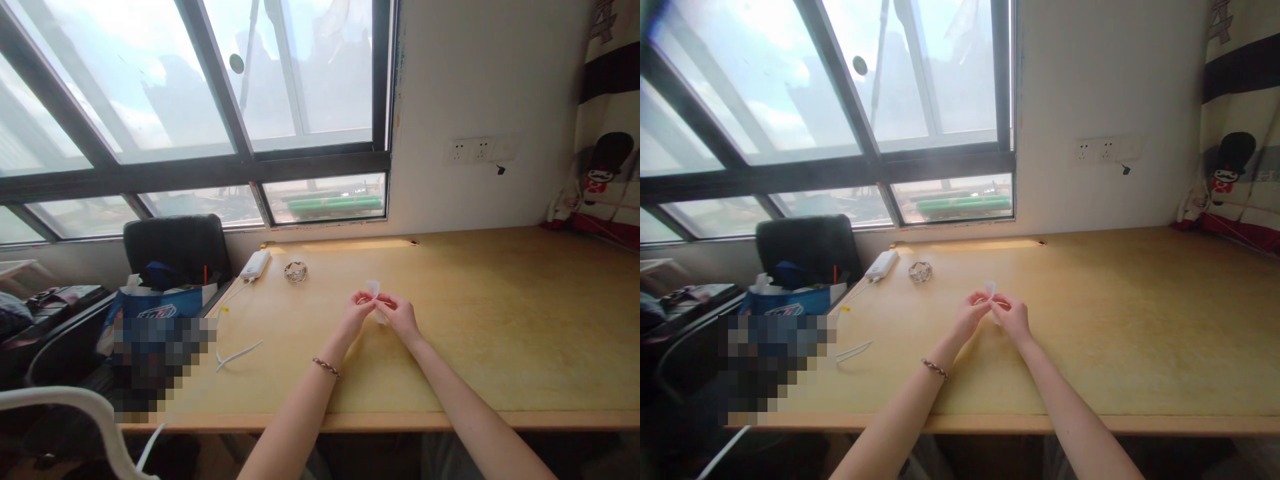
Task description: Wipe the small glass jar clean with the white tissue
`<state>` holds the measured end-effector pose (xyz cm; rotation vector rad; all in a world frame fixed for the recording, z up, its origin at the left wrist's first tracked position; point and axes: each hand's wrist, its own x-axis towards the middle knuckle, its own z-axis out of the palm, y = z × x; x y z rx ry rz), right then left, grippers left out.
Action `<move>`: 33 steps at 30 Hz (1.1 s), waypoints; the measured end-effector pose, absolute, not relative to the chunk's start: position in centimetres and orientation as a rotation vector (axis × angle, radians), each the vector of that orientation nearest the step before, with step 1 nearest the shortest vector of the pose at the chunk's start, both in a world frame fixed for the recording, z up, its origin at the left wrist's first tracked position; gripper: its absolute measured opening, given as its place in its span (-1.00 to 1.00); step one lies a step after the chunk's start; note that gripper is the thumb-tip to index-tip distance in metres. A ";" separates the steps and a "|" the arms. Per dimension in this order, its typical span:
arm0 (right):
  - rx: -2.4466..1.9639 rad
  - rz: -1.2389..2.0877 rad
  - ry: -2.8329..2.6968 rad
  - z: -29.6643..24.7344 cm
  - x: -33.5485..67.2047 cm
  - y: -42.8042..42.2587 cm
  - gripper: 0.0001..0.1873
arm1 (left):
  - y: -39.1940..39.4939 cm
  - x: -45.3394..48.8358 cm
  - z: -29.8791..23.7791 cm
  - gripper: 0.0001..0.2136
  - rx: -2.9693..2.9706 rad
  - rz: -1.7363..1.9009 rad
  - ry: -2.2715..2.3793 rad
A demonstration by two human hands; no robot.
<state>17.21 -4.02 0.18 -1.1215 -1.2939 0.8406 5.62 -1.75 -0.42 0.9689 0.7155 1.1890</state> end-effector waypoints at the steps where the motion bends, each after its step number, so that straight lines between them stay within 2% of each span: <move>1: -1.119 0.840 -1.288 0.2 17.2 -4.1 -0.74 | -1.7 5.6 -0.5 -0.72 0.968 1.186 0.725; 8: -1.120 0.649 -1.334 0.5 17.1 -4.4 -0.78 | -1.6 5.2 -0.7 -0.69 0.935 1.128 0.810; 13: -1.138 0.551 -1.409 0.4 17.0 -4.5 -0.72 | -2.0 5.1 -0.3 -0.69 0.961 1.154 0.814; 24: -1.217 0.708 -1.358 0.3 17.4 -4.3 -0.72 | -2.1 5.2 0.0 -0.70 0.986 1.186 0.834; 29: -1.142 0.926 -1.098 -0.6 17.7 -3.5 -0.65 | -1.9 5.2 -0.4 -0.71 0.987 1.208 0.800; 33: -1.029 1.030 -0.797 -1.4 18.1 -2.7 -0.68 | -1.5 5.1 -0.7 -0.71 0.954 1.241 0.826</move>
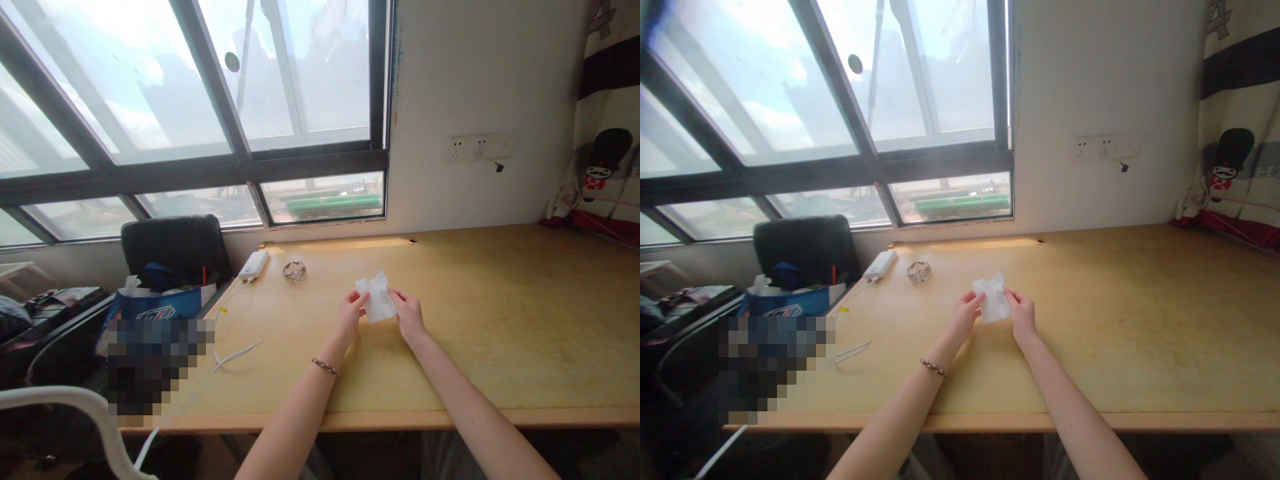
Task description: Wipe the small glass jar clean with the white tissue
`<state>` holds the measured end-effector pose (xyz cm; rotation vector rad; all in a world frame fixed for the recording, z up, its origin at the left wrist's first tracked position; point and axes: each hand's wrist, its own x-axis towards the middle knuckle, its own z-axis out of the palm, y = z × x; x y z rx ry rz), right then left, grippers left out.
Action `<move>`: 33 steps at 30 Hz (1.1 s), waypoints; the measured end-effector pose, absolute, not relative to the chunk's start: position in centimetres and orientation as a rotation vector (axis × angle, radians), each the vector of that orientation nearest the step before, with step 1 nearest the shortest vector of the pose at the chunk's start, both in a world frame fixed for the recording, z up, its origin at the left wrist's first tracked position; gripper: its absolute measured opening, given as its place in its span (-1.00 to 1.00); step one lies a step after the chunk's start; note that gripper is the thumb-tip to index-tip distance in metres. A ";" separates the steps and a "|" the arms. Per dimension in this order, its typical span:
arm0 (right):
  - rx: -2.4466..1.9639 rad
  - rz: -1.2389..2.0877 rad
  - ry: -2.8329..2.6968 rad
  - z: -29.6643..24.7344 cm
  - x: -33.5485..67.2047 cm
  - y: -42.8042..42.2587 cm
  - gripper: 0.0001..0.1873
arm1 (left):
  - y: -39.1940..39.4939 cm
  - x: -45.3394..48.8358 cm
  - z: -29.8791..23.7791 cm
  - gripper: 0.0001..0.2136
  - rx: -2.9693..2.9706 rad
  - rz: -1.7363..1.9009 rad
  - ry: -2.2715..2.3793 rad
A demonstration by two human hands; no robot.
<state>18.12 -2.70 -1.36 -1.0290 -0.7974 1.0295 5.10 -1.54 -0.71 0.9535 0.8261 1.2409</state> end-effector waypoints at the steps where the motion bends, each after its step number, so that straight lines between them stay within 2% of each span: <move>1: -1.004 1.040 -0.733 -1.5 18.2 -2.5 -0.70 | -1.5 5.1 -0.8 -0.71 0.942 1.252 0.844; 5: -0.976 1.057 -0.638 -1.2 18.5 -2.3 -0.75 | -1.2 5.1 -0.8 -0.68 0.916 1.274 0.861; 10: -0.930 1.384 -0.751 0.0 18.6 -2.8 -0.62 | -1.0 5.2 -1.1 -0.65 0.915 1.219 0.870; 14: -0.930 1.505 -0.766 -0.3 18.7 -2.9 -0.75 | -0.9 5.1 -1.2 -0.69 0.967 1.156 0.917; 17: -1.034 1.342 -0.759 -1.1 18.9 -2.7 -0.72 | -0.6 4.6 -1.2 -0.75 1.102 1.138 1.005; 20: -1.216 0.998 -0.823 -1.6 19.4 -2.4 -0.70 | 0.5 3.3 -1.2 -0.79 1.207 1.155 1.128; 24: -1.415 0.642 -1.017 -1.9 20.1 -2.2 -0.65 | 3.4 -0.8 -0.7 -0.84 1.083 1.347 1.389; 28: -1.446 0.596 -1.087 -2.1 20.0 -2.2 -0.64 | 6.4 -6.5 -0.1 -0.81 0.952 1.513 1.582; 31: -1.461 0.615 -1.110 -2.2 19.6 -2.4 -0.66 | 7.9 -9.8 0.0 -0.66 0.818 1.600 1.839; 33: -1.457 0.630 -1.106 -2.3 19.4 -2.4 -0.66 | 8.7 -11.1 0.0 -0.57 0.865 1.529 1.941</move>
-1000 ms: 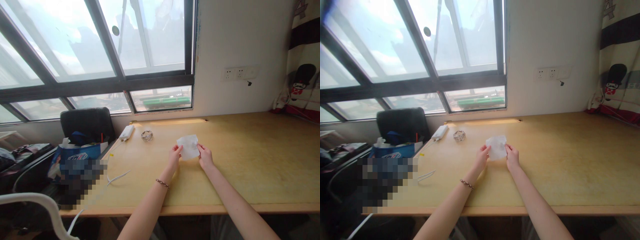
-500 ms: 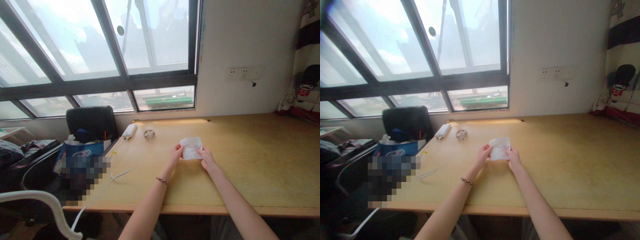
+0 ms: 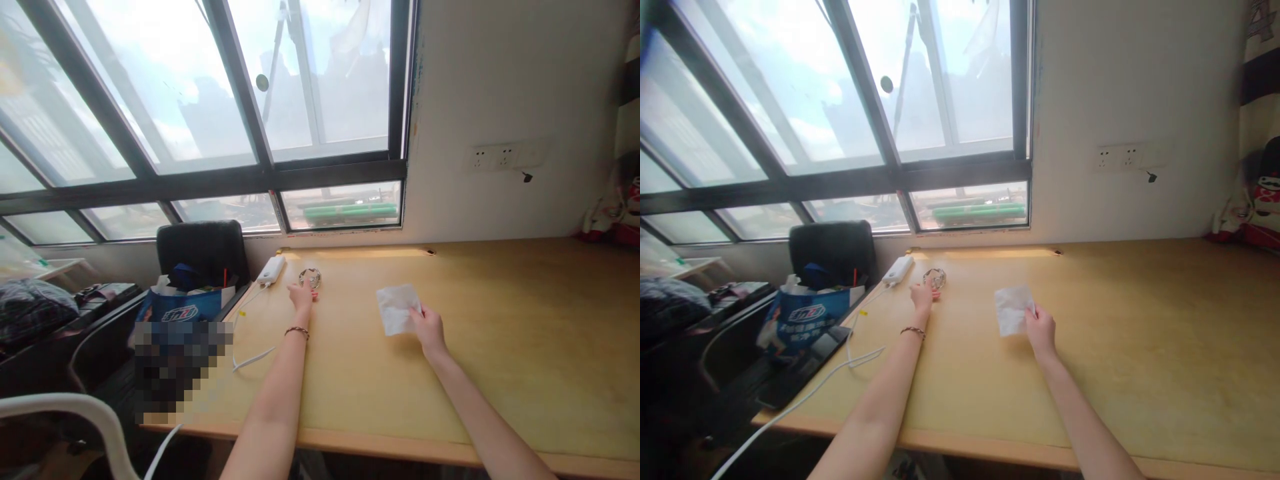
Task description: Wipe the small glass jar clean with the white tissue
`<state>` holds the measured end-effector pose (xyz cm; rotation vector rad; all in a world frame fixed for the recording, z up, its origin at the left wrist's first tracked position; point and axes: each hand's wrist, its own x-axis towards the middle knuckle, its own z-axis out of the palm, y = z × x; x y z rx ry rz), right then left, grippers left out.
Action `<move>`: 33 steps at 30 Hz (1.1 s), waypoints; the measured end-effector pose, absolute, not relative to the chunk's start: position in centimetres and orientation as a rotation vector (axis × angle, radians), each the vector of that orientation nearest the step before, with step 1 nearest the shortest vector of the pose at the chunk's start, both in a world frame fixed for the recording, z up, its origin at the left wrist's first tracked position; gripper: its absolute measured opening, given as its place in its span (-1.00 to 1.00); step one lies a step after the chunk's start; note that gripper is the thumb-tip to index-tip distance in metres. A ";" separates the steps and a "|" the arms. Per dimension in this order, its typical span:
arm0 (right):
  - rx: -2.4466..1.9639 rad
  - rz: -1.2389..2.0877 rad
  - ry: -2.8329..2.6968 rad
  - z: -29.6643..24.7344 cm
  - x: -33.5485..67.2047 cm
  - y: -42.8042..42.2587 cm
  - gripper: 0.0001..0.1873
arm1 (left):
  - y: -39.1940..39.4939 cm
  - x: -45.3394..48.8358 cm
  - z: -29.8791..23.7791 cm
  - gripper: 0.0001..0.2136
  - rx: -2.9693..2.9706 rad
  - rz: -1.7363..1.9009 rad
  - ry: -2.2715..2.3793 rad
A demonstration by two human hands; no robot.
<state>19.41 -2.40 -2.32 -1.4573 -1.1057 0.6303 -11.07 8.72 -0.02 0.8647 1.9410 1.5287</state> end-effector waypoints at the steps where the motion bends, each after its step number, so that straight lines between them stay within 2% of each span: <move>1: -1.452 0.641 -1.095 -2.4 19.4 -2.4 -0.66 | 9.1 -11.5 -0.1 -0.56 0.909 1.469 1.975; 8: -1.264 0.849 -0.898 -2.4 19.0 -2.0 -0.64 | 10.1 -12.7 -0.5 -0.69 1.013 1.347 1.979; 12: -1.061 1.049 -0.648 -1.9 18.7 -1.7 -0.67 | 9.8 -12.4 -0.8 -0.64 1.048 1.376 1.911; 15: -0.937 1.185 -0.474 -1.4 18.7 -1.7 -0.70 | 9.2 -10.7 -0.7 -0.65 1.016 1.422 1.699; 18: -0.844 1.248 -0.375 -0.9 18.8 -1.8 -0.76 | 8.0 -7.3 -0.6 -0.80 0.872 1.379 1.329; 23: -0.752 1.323 -0.339 -0.4 18.7 -2.1 -0.79 | 4.3 0.5 -1.4 -0.93 0.726 1.213 1.081; 26: -0.696 1.398 -0.370 -0.3 18.5 -2.3 -0.77 | 2.0 4.5 -2.2 -0.86 0.689 1.176 0.963; 30: -0.666 1.492 -0.490 -0.4 18.6 -2.5 -0.64 | 0.2 7.0 -2.5 -0.77 0.666 1.177 0.774; 33: -0.777 1.450 -0.584 -0.8 18.4 -2.7 -0.76 | -0.3 7.0 -2.2 -0.74 0.703 1.178 0.776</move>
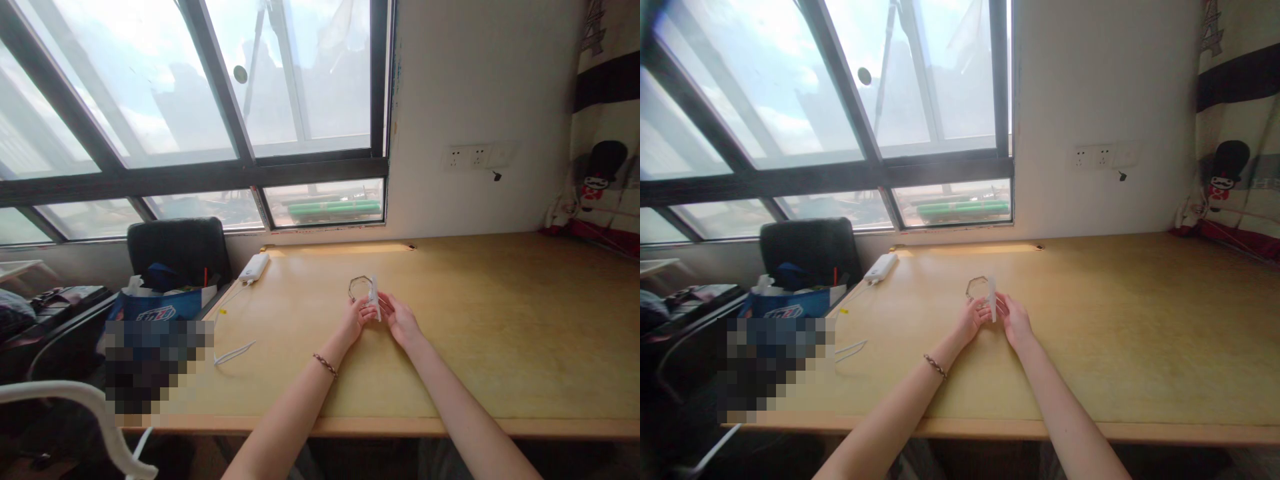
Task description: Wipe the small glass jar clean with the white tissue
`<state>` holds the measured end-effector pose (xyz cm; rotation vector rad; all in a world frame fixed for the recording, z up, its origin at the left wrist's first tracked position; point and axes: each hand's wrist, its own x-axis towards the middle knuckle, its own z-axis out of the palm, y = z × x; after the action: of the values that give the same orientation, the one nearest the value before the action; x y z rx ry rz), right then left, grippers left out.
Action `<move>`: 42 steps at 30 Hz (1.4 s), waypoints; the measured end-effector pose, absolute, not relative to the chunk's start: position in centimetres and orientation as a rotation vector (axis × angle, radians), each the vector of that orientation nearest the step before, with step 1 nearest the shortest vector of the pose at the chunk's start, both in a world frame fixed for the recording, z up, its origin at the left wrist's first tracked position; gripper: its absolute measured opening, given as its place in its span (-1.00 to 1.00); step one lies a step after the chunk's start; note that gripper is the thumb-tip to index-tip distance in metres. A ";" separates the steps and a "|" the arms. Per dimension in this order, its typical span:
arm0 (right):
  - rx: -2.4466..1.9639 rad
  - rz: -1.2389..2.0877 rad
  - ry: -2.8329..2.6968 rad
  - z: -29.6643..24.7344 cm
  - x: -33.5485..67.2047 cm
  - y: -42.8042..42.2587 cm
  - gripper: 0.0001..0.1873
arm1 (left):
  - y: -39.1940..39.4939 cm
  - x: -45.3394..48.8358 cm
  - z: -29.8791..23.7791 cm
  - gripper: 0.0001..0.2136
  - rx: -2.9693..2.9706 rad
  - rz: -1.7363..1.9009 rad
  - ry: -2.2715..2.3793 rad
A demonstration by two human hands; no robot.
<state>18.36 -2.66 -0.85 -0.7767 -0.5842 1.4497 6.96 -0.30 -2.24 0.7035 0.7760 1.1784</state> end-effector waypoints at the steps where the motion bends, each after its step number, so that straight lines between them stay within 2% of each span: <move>1: -0.829 1.418 -0.627 -1.0 18.1 -2.7 -0.77 | -0.5 6.8 -2.1 -0.74 0.732 1.157 0.802; 5: -1.021 1.240 -0.834 -1.0 16.9 -3.3 -0.62 | -1.1 6.3 -1.6 -0.71 0.901 1.049 0.901; 8: -1.081 1.155 -0.935 -0.4 16.5 -3.7 -0.46 | -1.5 5.8 -1.2 -0.77 0.972 0.928 0.930; 14: -1.021 1.219 -0.848 0.6 17.5 -3.7 -0.33 | -1.7 5.3 -1.0 -0.73 1.021 0.652 0.806; 19: -0.976 1.297 -0.848 -0.8 16.9 -3.3 -0.39 | -1.4 6.0 -1.8 -0.66 0.950 0.912 0.867; 22: -1.036 1.228 -0.931 -1.9 16.2 -3.2 -0.45 | -1.3 6.2 -2.0 -0.65 0.938 1.047 0.933; 30: -1.316 0.837 -1.094 -2.4 17.4 -2.9 -0.55 | -1.8 5.5 -1.2 -0.83 1.226 0.794 0.842; 34: -1.513 0.642 -1.216 -2.1 17.7 -3.1 -0.63 | -1.5 4.4 -0.7 -0.85 1.360 0.681 0.824; 37: -1.573 0.602 -1.271 -2.1 17.8 -3.1 -0.65 | -1.5 4.2 -0.5 -0.82 1.437 0.669 0.863; 42: -1.659 0.611 -1.277 -2.0 17.8 -3.0 -0.56 | -2.6 5.4 0.3 -0.63 1.426 0.959 0.871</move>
<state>17.83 -3.03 -2.03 -1.6590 -1.2769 0.6113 5.44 -2.62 0.28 1.4257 0.8709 0.9594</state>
